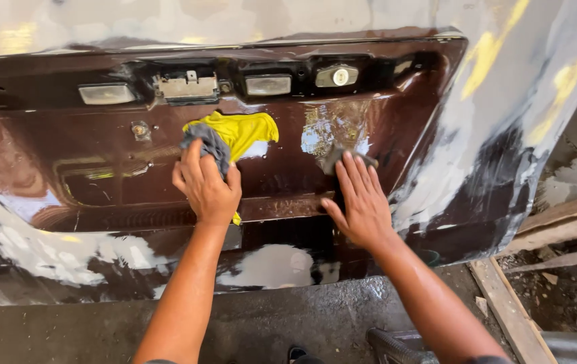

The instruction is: The person wets a sanding block and a cloth in a bucket of water, then uses the sanding block to sand the surface of a brown car bumper. They repeatedly wipe the sanded area with the wet cloth to remove residue.

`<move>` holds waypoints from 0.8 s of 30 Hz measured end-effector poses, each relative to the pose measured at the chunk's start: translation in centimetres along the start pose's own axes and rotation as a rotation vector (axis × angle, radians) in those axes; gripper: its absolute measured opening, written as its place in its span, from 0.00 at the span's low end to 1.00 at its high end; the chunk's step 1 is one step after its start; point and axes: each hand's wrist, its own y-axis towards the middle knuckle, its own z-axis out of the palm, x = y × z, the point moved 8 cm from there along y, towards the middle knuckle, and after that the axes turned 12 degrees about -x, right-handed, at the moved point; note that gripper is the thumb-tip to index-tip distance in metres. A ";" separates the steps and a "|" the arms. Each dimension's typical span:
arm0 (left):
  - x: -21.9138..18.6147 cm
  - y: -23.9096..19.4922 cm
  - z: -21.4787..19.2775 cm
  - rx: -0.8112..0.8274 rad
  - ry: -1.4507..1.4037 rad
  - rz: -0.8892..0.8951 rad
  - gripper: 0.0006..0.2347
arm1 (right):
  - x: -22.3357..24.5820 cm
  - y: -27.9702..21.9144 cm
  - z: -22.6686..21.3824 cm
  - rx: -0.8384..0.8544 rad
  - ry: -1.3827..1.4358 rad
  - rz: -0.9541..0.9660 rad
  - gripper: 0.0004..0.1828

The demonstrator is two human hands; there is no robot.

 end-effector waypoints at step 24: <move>1.1 0.8 -1.3 -0.060 -0.044 -0.116 0.29 | 6.9 6.0 4.5 0.179 0.271 -0.350 0.40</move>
